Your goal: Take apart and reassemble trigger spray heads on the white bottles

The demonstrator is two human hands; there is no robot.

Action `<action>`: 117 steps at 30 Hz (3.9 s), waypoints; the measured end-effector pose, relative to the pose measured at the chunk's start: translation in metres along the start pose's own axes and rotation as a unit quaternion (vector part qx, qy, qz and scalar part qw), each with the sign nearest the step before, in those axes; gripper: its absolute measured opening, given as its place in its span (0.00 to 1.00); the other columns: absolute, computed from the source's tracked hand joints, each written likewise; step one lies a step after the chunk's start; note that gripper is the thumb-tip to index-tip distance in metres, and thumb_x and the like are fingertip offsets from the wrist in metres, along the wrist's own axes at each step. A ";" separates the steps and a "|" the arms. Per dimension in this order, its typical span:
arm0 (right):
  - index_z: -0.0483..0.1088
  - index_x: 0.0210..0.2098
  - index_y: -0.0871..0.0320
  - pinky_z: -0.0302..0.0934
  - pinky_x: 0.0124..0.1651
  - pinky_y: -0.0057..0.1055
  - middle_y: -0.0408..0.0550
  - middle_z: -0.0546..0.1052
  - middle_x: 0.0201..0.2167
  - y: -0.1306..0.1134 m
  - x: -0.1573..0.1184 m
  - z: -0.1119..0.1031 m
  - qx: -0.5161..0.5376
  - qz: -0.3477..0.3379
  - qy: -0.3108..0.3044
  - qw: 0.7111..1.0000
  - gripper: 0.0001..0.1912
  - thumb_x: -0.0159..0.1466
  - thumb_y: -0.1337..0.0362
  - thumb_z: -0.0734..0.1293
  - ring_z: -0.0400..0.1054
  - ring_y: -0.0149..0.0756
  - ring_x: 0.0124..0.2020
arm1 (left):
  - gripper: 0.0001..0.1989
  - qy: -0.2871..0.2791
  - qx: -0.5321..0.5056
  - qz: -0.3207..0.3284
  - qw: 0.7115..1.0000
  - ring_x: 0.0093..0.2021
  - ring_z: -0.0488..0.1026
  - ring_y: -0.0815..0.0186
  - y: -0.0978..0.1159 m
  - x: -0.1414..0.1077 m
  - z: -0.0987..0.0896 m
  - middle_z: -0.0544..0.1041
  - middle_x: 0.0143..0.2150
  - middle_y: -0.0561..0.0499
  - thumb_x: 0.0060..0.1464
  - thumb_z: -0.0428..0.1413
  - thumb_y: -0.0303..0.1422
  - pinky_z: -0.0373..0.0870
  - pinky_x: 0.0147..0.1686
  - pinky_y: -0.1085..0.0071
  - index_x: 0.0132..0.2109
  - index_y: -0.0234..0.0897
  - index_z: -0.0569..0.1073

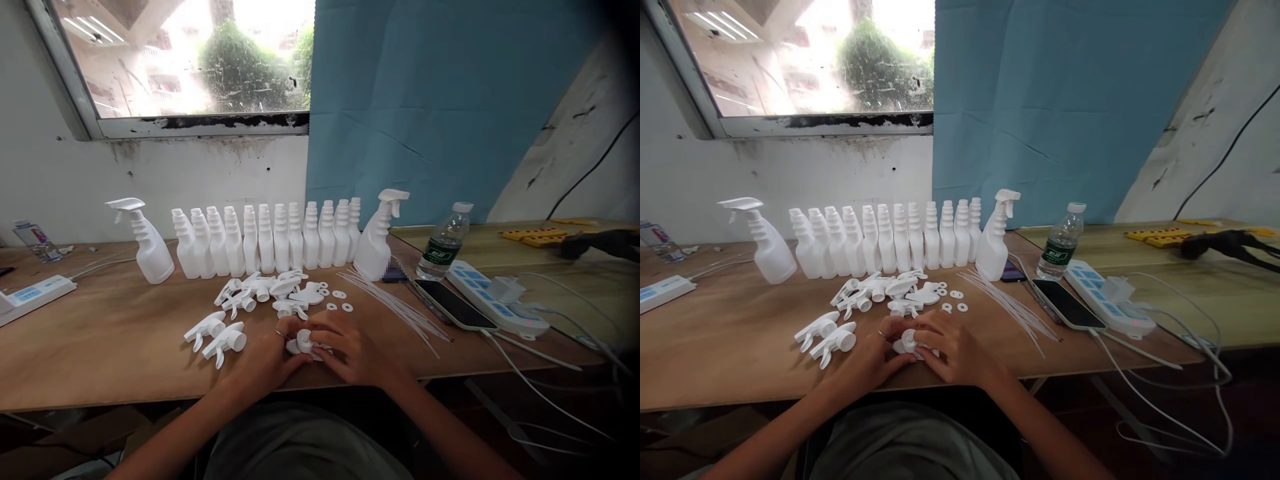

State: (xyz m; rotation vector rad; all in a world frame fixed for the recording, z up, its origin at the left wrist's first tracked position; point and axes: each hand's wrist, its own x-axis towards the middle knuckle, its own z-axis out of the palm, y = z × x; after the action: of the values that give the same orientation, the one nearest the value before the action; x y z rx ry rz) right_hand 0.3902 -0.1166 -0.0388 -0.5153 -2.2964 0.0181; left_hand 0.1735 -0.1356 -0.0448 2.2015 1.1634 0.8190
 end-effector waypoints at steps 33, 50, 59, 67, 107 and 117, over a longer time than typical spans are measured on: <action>0.68 0.50 0.61 0.66 0.54 0.40 0.59 0.73 0.52 -0.007 0.000 0.005 -0.043 0.068 -0.066 0.995 0.14 0.64 0.67 0.62 0.69 0.43 0.52 | 0.10 0.008 0.136 0.124 0.983 0.34 0.75 0.66 -0.007 0.004 -0.007 0.77 0.36 0.49 0.60 0.55 0.37 0.68 0.35 0.73 0.45 0.36 0.73; 0.72 0.45 0.64 0.59 0.53 0.53 0.64 0.72 0.50 0.055 -0.017 -0.029 -0.325 0.379 -0.021 0.866 0.13 0.65 0.65 0.61 0.66 0.56 0.53 | 0.12 0.004 0.132 0.032 0.991 0.34 0.74 0.65 -0.005 0.005 0.003 0.76 0.38 0.51 0.59 0.56 0.40 0.69 0.37 0.70 0.47 0.39 0.69; 0.75 0.32 0.66 0.62 0.39 0.42 0.65 0.78 0.36 0.078 -0.040 -0.066 -0.354 0.526 -0.157 0.757 0.15 0.62 0.72 0.56 0.74 0.55 0.41 | 0.25 0.000 0.115 0.020 0.993 0.37 0.75 0.63 -0.003 0.004 0.002 0.77 0.47 0.49 0.57 0.57 0.39 0.70 0.38 0.69 0.59 0.43 0.64; 0.71 0.36 0.59 0.62 0.36 0.40 0.58 0.78 0.31 0.052 -0.024 -0.091 -0.320 0.522 0.057 0.789 0.08 0.63 0.64 0.60 0.74 0.51 0.34 | 0.24 -0.002 0.131 0.040 0.991 0.39 0.76 0.63 -0.003 0.004 0.002 0.75 0.52 0.47 0.58 0.56 0.40 0.71 0.40 0.68 0.60 0.42 0.64; 0.68 0.29 0.56 0.63 0.34 0.29 0.45 0.74 0.28 -0.001 0.019 0.009 0.165 0.253 0.014 0.953 0.14 0.66 0.54 0.63 0.67 0.34 0.30 | 0.25 0.002 0.138 0.071 0.988 0.45 0.75 0.61 -0.005 0.005 0.002 0.73 0.54 0.48 0.57 0.57 0.41 0.72 0.45 0.67 0.61 0.46 0.65; 0.64 0.28 0.57 0.56 0.31 0.28 0.42 0.69 0.25 -0.004 0.023 0.009 0.130 0.248 -0.039 0.959 0.11 0.67 0.60 0.62 0.62 0.32 0.27 | 0.22 -0.008 0.120 0.066 0.991 0.41 0.76 0.63 -0.004 0.007 0.002 0.74 0.51 0.48 0.57 0.58 0.42 0.72 0.42 0.69 0.57 0.43 0.69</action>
State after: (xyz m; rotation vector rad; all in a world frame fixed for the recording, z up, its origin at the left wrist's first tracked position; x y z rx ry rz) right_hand 0.3679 -0.1100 -0.0287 -0.9466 -2.1368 0.5851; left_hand 0.1754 -0.1278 -0.0469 2.4995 1.1717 0.7444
